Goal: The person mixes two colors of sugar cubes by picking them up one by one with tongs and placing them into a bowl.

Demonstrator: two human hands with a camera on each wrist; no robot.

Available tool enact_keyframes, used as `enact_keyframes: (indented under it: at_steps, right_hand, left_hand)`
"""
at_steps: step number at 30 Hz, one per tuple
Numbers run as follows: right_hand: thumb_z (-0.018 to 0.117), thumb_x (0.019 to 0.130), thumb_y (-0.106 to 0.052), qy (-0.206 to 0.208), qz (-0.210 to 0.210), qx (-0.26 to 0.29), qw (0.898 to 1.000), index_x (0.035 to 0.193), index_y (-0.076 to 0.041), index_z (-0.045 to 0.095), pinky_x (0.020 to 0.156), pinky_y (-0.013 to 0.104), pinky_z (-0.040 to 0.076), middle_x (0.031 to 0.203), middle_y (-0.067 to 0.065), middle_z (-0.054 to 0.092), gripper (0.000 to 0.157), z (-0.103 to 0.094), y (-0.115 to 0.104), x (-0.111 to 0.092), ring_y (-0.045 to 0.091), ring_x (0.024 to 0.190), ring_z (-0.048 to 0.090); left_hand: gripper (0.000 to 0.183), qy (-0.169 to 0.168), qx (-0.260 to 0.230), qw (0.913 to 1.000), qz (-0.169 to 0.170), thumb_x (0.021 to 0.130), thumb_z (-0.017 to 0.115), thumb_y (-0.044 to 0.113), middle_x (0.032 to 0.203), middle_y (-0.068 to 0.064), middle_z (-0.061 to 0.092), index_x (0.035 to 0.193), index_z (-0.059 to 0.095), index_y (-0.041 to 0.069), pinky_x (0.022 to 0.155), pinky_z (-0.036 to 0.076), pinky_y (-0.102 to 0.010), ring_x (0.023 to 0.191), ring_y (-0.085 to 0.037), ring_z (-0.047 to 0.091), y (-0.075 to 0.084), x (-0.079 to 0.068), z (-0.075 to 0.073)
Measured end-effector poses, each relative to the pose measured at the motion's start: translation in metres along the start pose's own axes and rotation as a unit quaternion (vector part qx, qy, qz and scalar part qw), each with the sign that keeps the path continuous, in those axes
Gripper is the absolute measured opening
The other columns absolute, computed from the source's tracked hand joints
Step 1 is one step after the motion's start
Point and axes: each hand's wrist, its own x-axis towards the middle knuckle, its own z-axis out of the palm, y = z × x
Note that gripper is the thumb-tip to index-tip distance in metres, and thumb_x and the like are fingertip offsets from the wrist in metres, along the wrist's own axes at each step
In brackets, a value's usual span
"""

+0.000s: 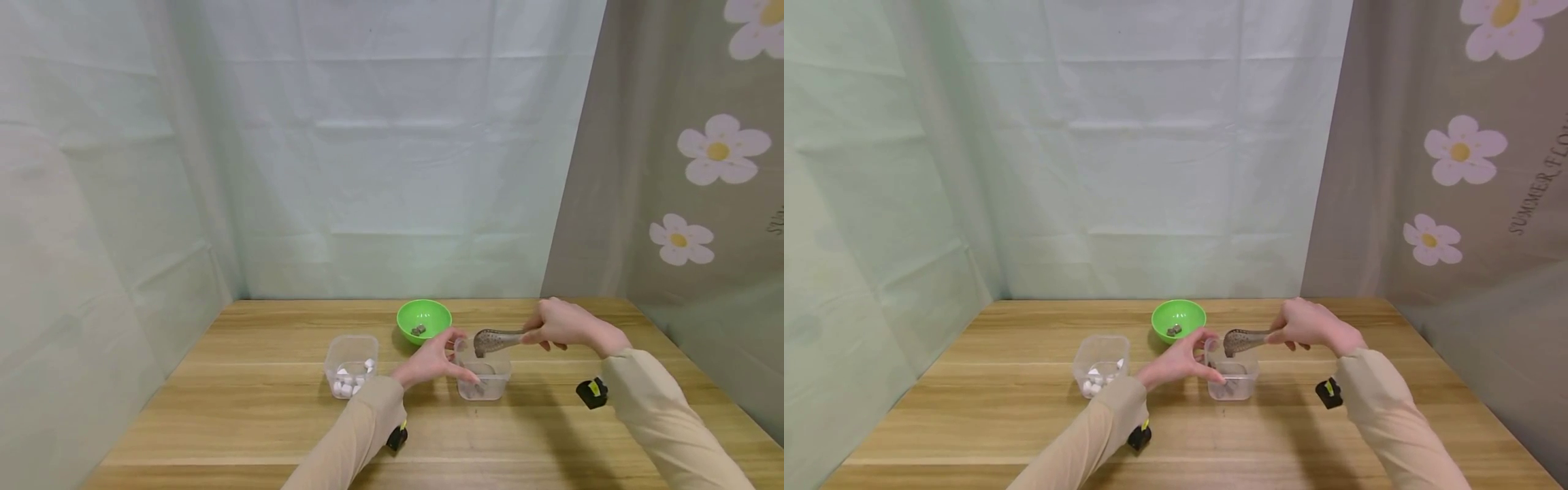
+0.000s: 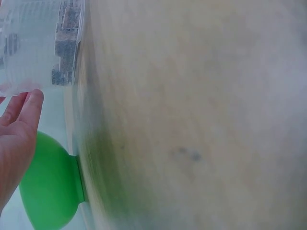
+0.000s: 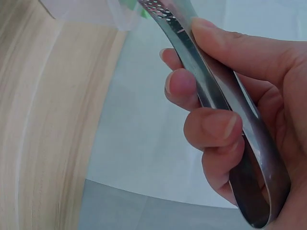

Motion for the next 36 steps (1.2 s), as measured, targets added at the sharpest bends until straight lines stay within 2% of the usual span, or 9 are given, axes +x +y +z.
enact_keyframes:
  at_steps: [3,7,13,17,23,30,36]
  right_hand:
    - [0.061,0.087,-0.028,0.007,-0.006,0.006,1.0,0.062,-0.018,0.064,0.037,0.027,0.036,0.047,-0.006,0.05,0.027,-0.005,0.001,-0.004,0.006,0.032,0.03]
    - [0.06,0.087,-0.028,0.022,-0.014,0.009,1.0,0.054,-0.017,0.059,0.039,0.028,0.038,0.049,-0.006,0.05,0.035,-0.011,0.001,-0.007,0.006,0.032,0.03]
    - [0.061,0.086,-0.029,0.036,-0.001,0.016,0.999,0.052,-0.015,0.057,0.037,0.027,0.033,0.048,-0.004,0.049,0.037,-0.018,0.0,-0.002,0.008,0.033,0.029]
    - [0.061,0.087,-0.027,0.049,0.005,0.019,0.999,0.054,-0.014,0.059,0.039,0.028,0.033,0.045,-0.001,0.045,0.035,-0.021,-0.002,0.008,0.008,0.034,0.029]
    - [0.06,0.088,-0.026,0.069,0.002,0.018,0.997,0.056,-0.015,0.062,0.044,0.031,0.04,0.048,-0.002,0.05,0.034,-0.022,-0.006,0.03,0.01,0.035,0.033]
    - [0.061,0.087,-0.027,0.07,0.012,-0.02,0.997,0.076,-0.015,0.07,0.04,0.03,0.04,0.046,-0.002,0.049,0.018,-0.014,-0.017,0.055,0.011,0.034,0.037]
    - [0.061,0.086,-0.028,0.067,0.016,-0.055,0.996,0.056,-0.017,0.061,0.038,0.028,0.037,0.045,-0.003,0.048,0.032,-0.004,-0.022,0.067,0.011,0.035,0.039]
  left_hand:
    - [0.082,0.001,0.003,1.0,0.004,0.062,0.084,0.028,0.121,-0.002,0.048,0.129,0.043,0.008,0.086,0.038,-0.029,0.109,-0.019,0.045,0.0,0.0,0.0]
    - [0.08,0.006,0.01,0.9999,0.004,0.061,0.084,0.029,0.116,0.005,0.049,0.128,0.044,0.012,0.085,0.039,-0.028,0.105,-0.012,0.045,0.0,-0.001,0.0]
    - [0.081,0.005,0.001,1.0,0.006,0.061,0.084,0.027,0.114,0.006,0.049,0.128,0.044,0.009,0.084,0.039,-0.028,0.104,-0.012,0.045,-0.001,-0.001,0.0]
    - [0.079,0.008,0.004,0.9999,0.005,0.061,0.084,0.028,0.115,0.005,0.049,0.127,0.045,0.013,0.085,0.039,-0.028,0.104,-0.012,0.045,-0.001,-0.001,0.0]
    - [0.079,0.009,0.005,0.9999,0.003,0.061,0.084,0.029,0.119,0.003,0.049,0.128,0.044,0.016,0.087,0.038,-0.028,0.104,-0.01,0.046,-0.002,0.0,0.0]
    - [0.08,0.005,-0.007,1.0,0.004,0.062,0.084,0.028,0.118,-0.001,0.049,0.128,0.044,0.01,0.084,0.04,-0.028,0.104,-0.014,0.046,-0.002,0.0,0.0]
    - [0.077,0.004,-0.019,0.9998,0.004,0.063,0.084,0.026,0.119,-0.005,0.049,0.127,0.044,0.008,0.082,0.041,-0.029,0.105,-0.018,0.046,-0.004,0.001,0.001]
